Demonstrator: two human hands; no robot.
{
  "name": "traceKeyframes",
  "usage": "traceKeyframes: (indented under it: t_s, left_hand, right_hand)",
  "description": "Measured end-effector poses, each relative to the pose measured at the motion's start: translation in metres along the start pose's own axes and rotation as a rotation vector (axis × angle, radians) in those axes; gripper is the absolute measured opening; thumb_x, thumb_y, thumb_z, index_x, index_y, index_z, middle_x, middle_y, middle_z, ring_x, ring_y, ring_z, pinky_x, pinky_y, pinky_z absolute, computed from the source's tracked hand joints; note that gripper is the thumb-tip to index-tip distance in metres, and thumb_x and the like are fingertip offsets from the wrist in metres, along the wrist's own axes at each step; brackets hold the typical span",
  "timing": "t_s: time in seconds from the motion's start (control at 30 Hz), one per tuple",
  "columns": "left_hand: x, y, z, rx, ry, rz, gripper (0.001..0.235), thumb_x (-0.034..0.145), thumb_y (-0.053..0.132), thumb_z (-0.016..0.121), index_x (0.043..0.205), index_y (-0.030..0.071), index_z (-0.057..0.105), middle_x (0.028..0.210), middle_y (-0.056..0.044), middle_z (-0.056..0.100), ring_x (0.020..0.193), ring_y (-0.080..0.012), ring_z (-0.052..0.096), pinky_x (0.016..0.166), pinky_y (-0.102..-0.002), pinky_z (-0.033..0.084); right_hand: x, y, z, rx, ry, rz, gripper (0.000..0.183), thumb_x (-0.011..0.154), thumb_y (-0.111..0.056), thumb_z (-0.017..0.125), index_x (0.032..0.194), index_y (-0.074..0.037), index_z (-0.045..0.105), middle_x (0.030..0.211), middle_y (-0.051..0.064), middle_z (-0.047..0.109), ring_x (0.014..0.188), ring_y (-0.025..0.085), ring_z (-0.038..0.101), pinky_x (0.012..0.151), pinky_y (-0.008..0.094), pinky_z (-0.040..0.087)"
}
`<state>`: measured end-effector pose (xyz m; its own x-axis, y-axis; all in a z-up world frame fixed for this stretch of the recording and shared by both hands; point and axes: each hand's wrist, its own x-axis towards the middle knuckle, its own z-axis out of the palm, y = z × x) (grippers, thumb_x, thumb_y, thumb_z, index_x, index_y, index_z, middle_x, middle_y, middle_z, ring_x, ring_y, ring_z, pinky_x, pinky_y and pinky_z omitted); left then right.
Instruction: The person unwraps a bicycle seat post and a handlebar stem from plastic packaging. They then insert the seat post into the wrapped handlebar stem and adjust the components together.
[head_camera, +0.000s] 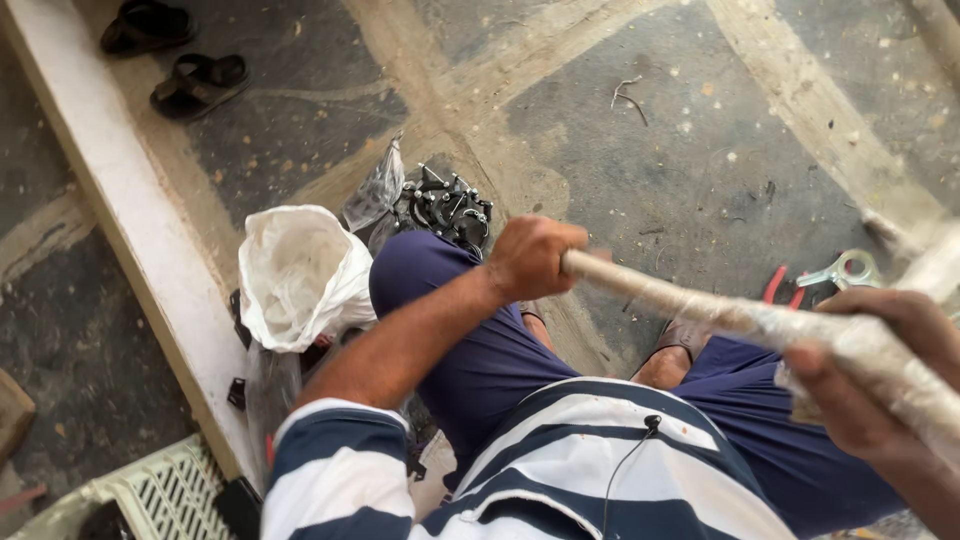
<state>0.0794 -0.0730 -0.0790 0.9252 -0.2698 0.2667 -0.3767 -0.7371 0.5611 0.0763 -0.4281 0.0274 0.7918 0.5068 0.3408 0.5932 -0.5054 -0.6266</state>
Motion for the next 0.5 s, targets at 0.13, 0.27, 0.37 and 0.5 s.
traceKeyframes:
  t_s: [0.13, 0.27, 0.37, 0.5]
  left_hand:
    - [0.006, -0.005, 0.005, 0.167, 0.084, -0.114, 0.045, 0.095, 0.04, 0.08, 0.062, 0.013, 0.065, 0.056, -0.006, 0.063, 0.048, -0.0226, 0.061, 0.05, -0.041, 0.048]
    - [0.002, -0.014, 0.0, -0.13, -0.399, 0.032, 0.017, 0.085, 0.029, 0.075, 0.072, 0.019, 0.071, 0.063, -0.001, 0.068, 0.052, -0.0189, 0.065, 0.048, -0.038, 0.05]
    - [-0.006, -0.012, -0.005, -0.175, -0.418, 0.18, 0.02, 0.077, 0.032, 0.08, 0.067, 0.017, 0.071, 0.06, -0.003, 0.067, 0.054, -0.0225, 0.062, 0.049, -0.041, 0.047]
    - [0.01, 0.002, -0.018, 0.046, -0.012, 0.005, 0.034, 0.089, 0.033, 0.08, 0.062, 0.017, 0.066, 0.052, -0.003, 0.061, 0.042, -0.0193, 0.057, 0.046, -0.04, 0.045]
  right_hand:
    - [0.01, -0.006, 0.006, 0.394, 0.084, 0.559, 0.025, 0.104, -0.025, 0.068, 0.112, -0.002, 0.06, 0.075, 0.005, 0.064, 0.062, 0.011, 0.065, 0.062, 0.026, 0.053]
    - [0.02, -0.016, 0.009, 0.252, -0.139, 0.109, 0.037, 0.089, -0.029, 0.078, 0.111, -0.005, 0.06, 0.078, 0.001, 0.067, 0.06, 0.014, 0.065, 0.055, 0.03, 0.051]
    - [0.041, -0.01, 0.012, 0.105, -0.172, -0.455, 0.035, 0.082, -0.032, 0.082, 0.095, -0.008, 0.061, 0.076, 0.003, 0.065, 0.066, 0.018, 0.067, 0.061, 0.036, 0.055]
    - [0.022, -0.021, 0.036, 0.587, 0.092, 0.217, 0.029, 0.091, -0.027, 0.08, 0.103, -0.009, 0.062, 0.08, 0.002, 0.067, 0.068, 0.01, 0.068, 0.067, 0.028, 0.056]
